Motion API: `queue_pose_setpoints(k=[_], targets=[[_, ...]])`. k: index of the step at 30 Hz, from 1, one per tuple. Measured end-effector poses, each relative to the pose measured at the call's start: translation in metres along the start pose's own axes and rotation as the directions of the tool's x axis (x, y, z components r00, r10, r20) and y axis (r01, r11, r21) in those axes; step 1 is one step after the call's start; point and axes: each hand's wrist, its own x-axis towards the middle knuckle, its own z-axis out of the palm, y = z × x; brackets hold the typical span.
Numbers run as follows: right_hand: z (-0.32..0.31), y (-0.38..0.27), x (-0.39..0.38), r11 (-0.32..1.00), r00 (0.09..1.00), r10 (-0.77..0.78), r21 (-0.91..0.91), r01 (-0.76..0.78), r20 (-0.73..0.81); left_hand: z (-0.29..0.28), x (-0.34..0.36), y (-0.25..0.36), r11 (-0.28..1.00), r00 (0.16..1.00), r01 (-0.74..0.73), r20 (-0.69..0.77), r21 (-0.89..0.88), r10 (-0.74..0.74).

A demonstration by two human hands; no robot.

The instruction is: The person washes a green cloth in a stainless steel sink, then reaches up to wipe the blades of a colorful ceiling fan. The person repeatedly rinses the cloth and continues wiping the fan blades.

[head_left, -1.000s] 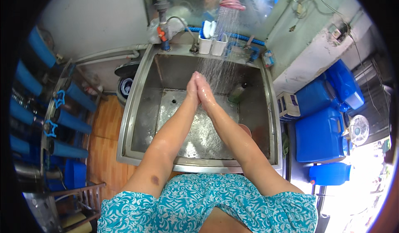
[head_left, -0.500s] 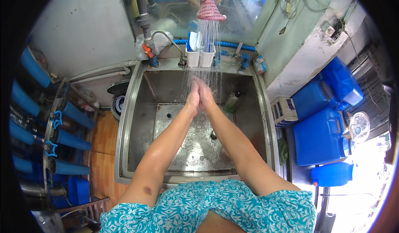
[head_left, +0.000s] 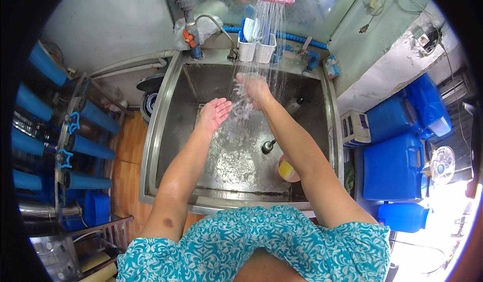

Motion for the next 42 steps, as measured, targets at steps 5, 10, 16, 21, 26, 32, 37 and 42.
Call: queue_pose_setpoints(k=[5,10,16,21,26,32,37,42], targets=[[-0.005,0.008,0.002,0.993,0.993,0.112,0.043,-0.11,-0.042,0.017,-0.005,-0.013,0.998,0.999,0.043,-0.024,0.044,-0.042],[-0.009,0.003,-0.006,0.809,0.94,0.339,0.497,-0.314,0.043,0.038,0.006,-0.025,0.993,0.995,0.091,-0.037,0.069,-0.089],[-0.017,0.004,-0.022,0.827,0.973,0.078,0.53,-0.186,0.218,0.063,0.026,-0.046,0.985,0.974,0.163,-0.152,-0.047,-0.169],[-0.017,0.022,0.006,0.981,0.988,-0.124,0.141,0.137,-0.093,0.077,0.045,-0.065,0.982,0.963,0.175,-0.197,-0.071,-0.186],[-0.025,0.036,0.02,0.993,0.99,-0.005,0.117,0.022,-0.141,0.08,0.061,-0.074,0.984,0.986,0.125,-0.094,-0.129,-0.138],[-0.036,0.041,0.007,0.996,0.991,0.063,0.067,-0.055,-0.121,0.068,0.075,-0.08,0.982,0.986,0.151,-0.055,-0.112,-0.158],[-0.03,0.037,0.001,0.933,0.961,0.155,0.355,-0.067,-0.228,0.06,0.084,-0.068,0.976,0.99,0.142,0.041,-0.166,-0.137],[-0.027,0.012,-0.02,0.744,0.949,0.314,0.631,-0.219,-0.041,0.052,0.079,-0.052,0.975,0.965,0.22,-0.149,0.024,-0.214]])
